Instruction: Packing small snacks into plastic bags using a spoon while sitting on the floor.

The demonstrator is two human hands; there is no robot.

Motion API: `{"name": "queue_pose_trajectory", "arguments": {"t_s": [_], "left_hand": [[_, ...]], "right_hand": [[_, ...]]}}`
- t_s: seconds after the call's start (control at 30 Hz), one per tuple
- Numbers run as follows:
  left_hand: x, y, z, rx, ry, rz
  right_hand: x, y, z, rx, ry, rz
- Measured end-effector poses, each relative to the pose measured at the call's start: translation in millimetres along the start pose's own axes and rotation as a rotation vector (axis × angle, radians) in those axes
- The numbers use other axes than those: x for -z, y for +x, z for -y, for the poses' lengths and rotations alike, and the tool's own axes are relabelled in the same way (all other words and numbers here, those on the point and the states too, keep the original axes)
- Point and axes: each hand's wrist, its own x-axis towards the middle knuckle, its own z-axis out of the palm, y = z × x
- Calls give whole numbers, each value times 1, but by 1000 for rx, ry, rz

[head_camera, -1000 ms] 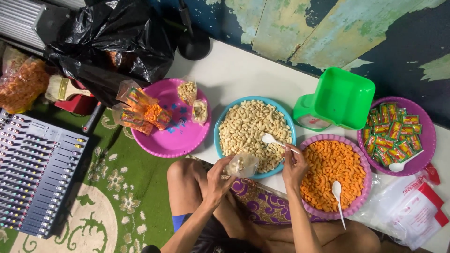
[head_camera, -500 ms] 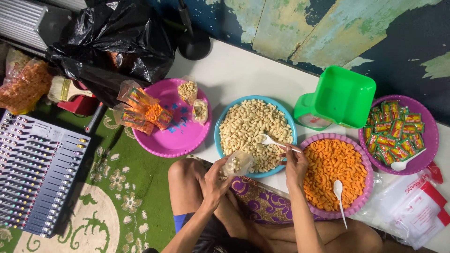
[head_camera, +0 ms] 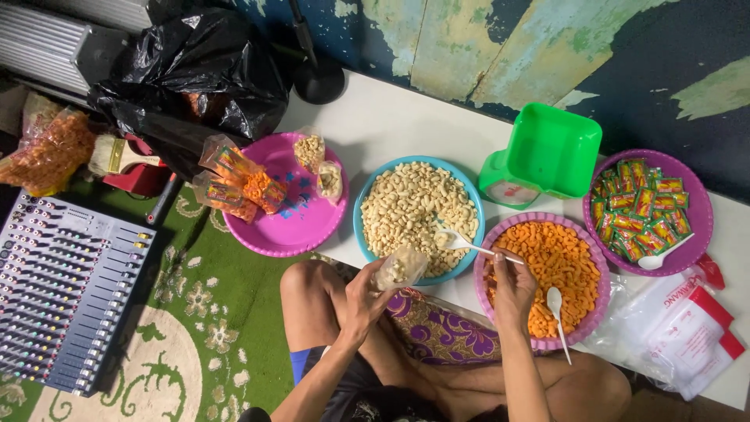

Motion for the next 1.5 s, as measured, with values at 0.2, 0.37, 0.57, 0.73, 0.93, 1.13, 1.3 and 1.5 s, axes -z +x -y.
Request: {"name": "queue_pose_trajectory", "arguments": {"t_s": [0.2,0.37,0.57,0.73,0.93,1.13,1.3,1.5], "left_hand": [[-4,-11,-30,5,24,59],[-7,-27,-37,-22,-31,138],[-4,-42,-60,-111,-57,190],[-1,-55,-68,-175,-96,185],[8,-64,-88,-172,-109,174],[10,-72,-88,-170,-143,185],[8,-75,-83,-129,-136,171],[10,-69,-94,-6,-133,183]], "right_hand": [[22,-34,51,23,-27,38],[35,-70,75,75,-1,107],[48,-113,86,482,-397,206],[56,-133,97,897,-736,314],[56,-147,115,1063,-726,366],[53,-155,124,1091,-742,473],[54,-161,129,1065,-685,492],[54,-154,121,1018,-784,538]]}}
